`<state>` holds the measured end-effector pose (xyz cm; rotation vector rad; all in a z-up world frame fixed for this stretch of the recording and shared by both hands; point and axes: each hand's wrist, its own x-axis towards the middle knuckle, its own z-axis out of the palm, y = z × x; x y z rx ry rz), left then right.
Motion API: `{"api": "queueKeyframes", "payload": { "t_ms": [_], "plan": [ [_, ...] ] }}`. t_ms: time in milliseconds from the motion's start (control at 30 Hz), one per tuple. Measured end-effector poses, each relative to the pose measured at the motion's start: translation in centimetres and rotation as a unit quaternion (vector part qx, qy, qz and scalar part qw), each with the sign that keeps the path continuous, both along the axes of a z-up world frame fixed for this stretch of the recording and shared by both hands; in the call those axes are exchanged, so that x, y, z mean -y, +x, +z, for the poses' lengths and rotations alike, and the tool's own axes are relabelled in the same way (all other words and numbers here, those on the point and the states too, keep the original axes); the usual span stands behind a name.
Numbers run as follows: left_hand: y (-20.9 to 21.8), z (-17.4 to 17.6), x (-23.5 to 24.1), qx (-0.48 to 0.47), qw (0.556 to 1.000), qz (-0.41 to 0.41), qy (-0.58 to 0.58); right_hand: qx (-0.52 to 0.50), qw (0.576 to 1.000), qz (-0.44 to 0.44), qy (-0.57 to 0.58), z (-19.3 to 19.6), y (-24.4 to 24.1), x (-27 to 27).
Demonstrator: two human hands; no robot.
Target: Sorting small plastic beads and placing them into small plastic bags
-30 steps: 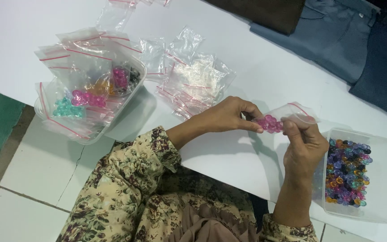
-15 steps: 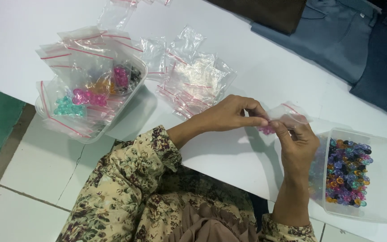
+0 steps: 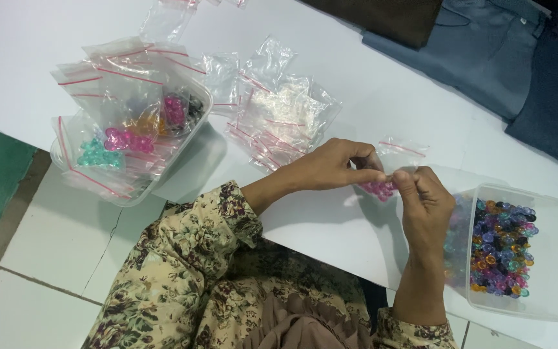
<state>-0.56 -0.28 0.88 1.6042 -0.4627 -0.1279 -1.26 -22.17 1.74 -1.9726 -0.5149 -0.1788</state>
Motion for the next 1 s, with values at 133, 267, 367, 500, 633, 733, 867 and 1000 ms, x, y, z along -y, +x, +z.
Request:
{"api": "queueKeyframes", "payload": {
  "t_ms": [133,267,367,500,633,733,867,1000],
  "plan": [
    [0.4,-1.5,0.3,0.005,1.0,0.026,-0.006,0.001,1.0,-0.011,0.003,0.8,-0.1,-0.5],
    [0.5,-1.8,0.2,0.013,0.997,0.062,-0.034,0.011,1.0,0.008,-0.005,0.9,-0.2,-0.9],
    [0.4,-1.6,0.2,0.001,0.997,0.06,-0.038,0.008,1.0,0.002,-0.011,0.8,-0.2,-0.7],
    [0.0,-0.1,-0.2,-0.007,0.998,0.033,-0.046,0.004,1.0,-0.01,0.025,0.0,0.1,-0.2],
    [0.5,-1.4,0.0,0.004,0.999,0.024,-0.039,-0.009,0.999,-0.01,0.031,-0.2,0.1,0.0],
    [0.2,-0.9,0.1,0.004,0.999,0.018,-0.045,-0.027,0.998,-0.013,0.062,0.1,-0.2,-0.5],
    [0.0,-1.0,0.2,0.006,0.999,0.001,-0.04,-0.026,0.995,-0.021,0.093,1.0,-0.4,-1.4],
    [0.0,-1.1,0.4,0.005,0.999,-0.007,-0.043,0.006,0.993,-0.04,0.115,-2.5,1.1,1.6]
  ]
}}
